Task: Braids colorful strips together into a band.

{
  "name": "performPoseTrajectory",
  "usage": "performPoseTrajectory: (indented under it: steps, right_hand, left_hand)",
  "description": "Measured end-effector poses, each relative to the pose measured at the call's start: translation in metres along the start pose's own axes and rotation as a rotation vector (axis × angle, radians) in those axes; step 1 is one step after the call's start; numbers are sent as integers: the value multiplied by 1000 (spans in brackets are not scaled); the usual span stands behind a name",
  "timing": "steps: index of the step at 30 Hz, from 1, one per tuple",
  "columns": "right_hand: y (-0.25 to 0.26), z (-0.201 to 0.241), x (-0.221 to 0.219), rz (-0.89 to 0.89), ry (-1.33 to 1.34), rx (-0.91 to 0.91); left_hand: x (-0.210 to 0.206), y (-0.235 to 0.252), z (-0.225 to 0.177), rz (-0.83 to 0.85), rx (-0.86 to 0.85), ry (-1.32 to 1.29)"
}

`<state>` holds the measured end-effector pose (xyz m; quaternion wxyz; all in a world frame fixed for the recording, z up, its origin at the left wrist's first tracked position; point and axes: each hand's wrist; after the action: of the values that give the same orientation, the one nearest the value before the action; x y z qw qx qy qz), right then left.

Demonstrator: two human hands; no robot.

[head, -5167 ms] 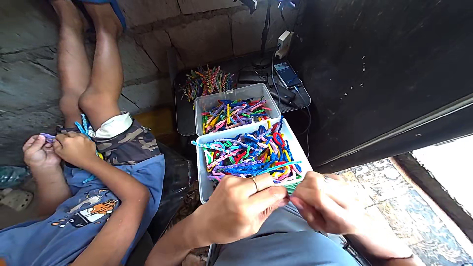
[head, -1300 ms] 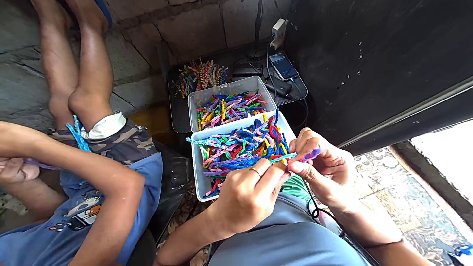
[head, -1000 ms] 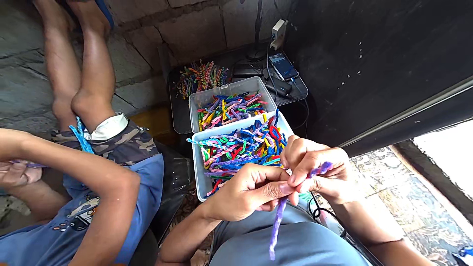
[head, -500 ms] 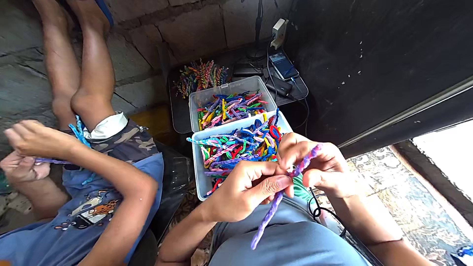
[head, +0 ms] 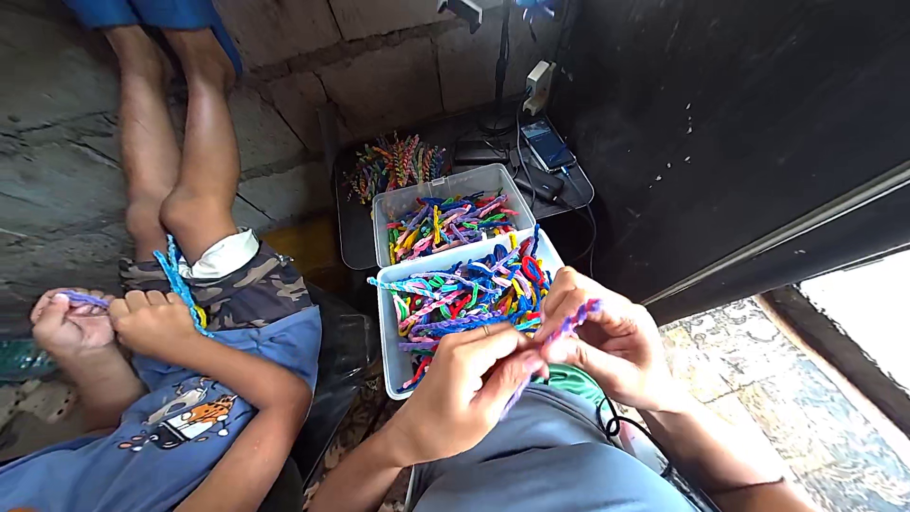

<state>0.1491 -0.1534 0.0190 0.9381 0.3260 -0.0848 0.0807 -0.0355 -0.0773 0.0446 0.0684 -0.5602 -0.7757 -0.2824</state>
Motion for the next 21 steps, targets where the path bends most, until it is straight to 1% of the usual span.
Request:
performPoseTrajectory:
  steps: [2,3,4,5,6,7,8,11,13,15,16,17,18,19,21]
  right_hand:
    - [7,5,5,148,110,67]
    - [11,6,6,189,130,113]
    - [16,6,6,210,129,162]
    - [19,7,6,212,107,204]
    - [22,7,5,197,67,231]
    - [23,7,4,165,28,242]
    - [23,8,2,124,-2,237]
    - [19,5,-8,-27,-136,174]
    - [18,-1,-14,-122,-271,152]
    - [19,-7,-18,-197,-382,146]
    - [19,-9,-20,-225,-392,137]
    - [19,-9,-21,-239,-371,119]
    - [19,-7,-22,-233,-323,94]
    - [18,-4,-21,-205,-248,71]
    - [17,2,-14,-68,-80,59]
  left_hand:
    - [11,-3,-1,179,-5,-414]
    - [15,-3,-1,276,-2,-582]
    - [18,-2,0,357,-3,-717]
    - [19,-2,1,405,-13,-807]
    - [20,-2,1,414,-27,-823]
    - [20,-2,1,388,-45,-764]
    - [20,-3,-1,336,-64,-632]
    - [16,-5,-5,84,-94,-15]
    - [9,-4,-6,-84,-84,384]
    - [2,-2,-5,-207,-48,671]
    - [0,-2,-6,-228,-29,716]
    - [0,-2,-6,-221,-20,680]
    - [2,-2,-8,-185,-19,561]
    - [7,-2,-11,-122,-16,380]
    - [15,-4,-13,34,6,-34]
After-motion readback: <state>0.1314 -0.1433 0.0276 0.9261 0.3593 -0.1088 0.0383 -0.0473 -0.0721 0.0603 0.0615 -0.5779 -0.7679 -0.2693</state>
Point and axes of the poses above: each hand's wrist, its own y-axis towards the middle knuckle, its own x-axis out of the back of the hand, z = x × y, and after that the axes turned 15 degrees about z, right-handed
